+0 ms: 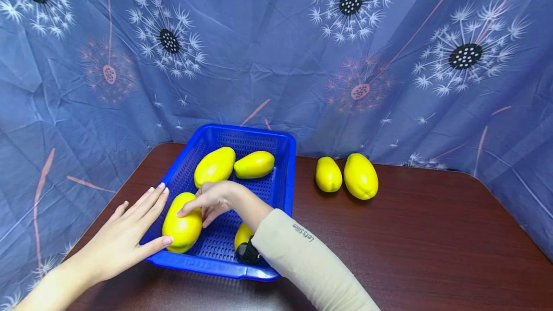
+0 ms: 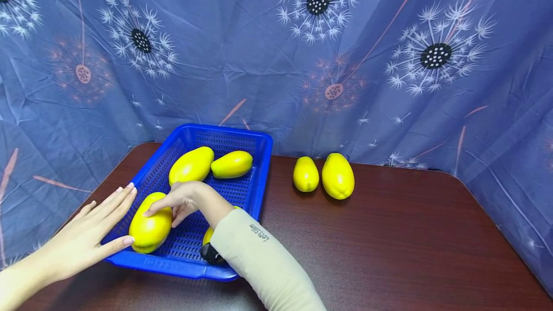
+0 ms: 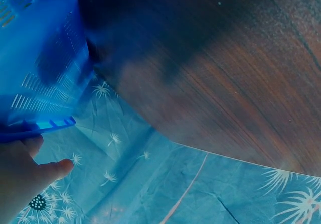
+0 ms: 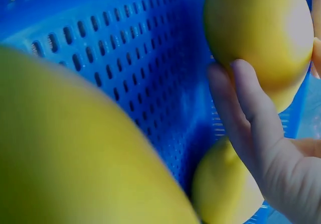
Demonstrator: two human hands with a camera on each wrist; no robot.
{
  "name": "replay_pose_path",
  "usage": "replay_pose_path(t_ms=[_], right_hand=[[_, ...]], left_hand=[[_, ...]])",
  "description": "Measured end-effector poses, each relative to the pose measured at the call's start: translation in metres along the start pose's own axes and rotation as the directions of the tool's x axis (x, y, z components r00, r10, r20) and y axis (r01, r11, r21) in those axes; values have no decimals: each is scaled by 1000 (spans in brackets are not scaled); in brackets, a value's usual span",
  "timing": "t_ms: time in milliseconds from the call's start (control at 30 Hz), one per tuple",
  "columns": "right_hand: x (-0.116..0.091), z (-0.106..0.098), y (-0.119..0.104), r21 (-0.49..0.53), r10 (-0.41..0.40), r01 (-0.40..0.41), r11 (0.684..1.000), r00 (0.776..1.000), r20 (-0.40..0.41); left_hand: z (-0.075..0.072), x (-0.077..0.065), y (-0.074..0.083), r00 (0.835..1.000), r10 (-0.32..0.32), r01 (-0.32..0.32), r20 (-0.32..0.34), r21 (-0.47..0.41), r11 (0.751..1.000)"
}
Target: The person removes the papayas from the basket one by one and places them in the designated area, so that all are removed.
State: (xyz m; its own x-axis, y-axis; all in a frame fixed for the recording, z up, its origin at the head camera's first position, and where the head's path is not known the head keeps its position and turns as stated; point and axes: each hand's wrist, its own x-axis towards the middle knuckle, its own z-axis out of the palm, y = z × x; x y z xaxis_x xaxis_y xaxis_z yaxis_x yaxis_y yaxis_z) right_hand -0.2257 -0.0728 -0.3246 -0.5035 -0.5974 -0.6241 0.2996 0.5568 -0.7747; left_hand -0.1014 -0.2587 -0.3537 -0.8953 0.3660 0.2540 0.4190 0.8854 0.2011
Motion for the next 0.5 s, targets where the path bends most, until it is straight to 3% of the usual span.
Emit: replay_pose_path(t_ms=[500], right_hand=[[-13,-19,-9,117,-81,86,989,995,-51]], left_hand=[[-1,2,-1,998,-41,42,40,-11,999]])
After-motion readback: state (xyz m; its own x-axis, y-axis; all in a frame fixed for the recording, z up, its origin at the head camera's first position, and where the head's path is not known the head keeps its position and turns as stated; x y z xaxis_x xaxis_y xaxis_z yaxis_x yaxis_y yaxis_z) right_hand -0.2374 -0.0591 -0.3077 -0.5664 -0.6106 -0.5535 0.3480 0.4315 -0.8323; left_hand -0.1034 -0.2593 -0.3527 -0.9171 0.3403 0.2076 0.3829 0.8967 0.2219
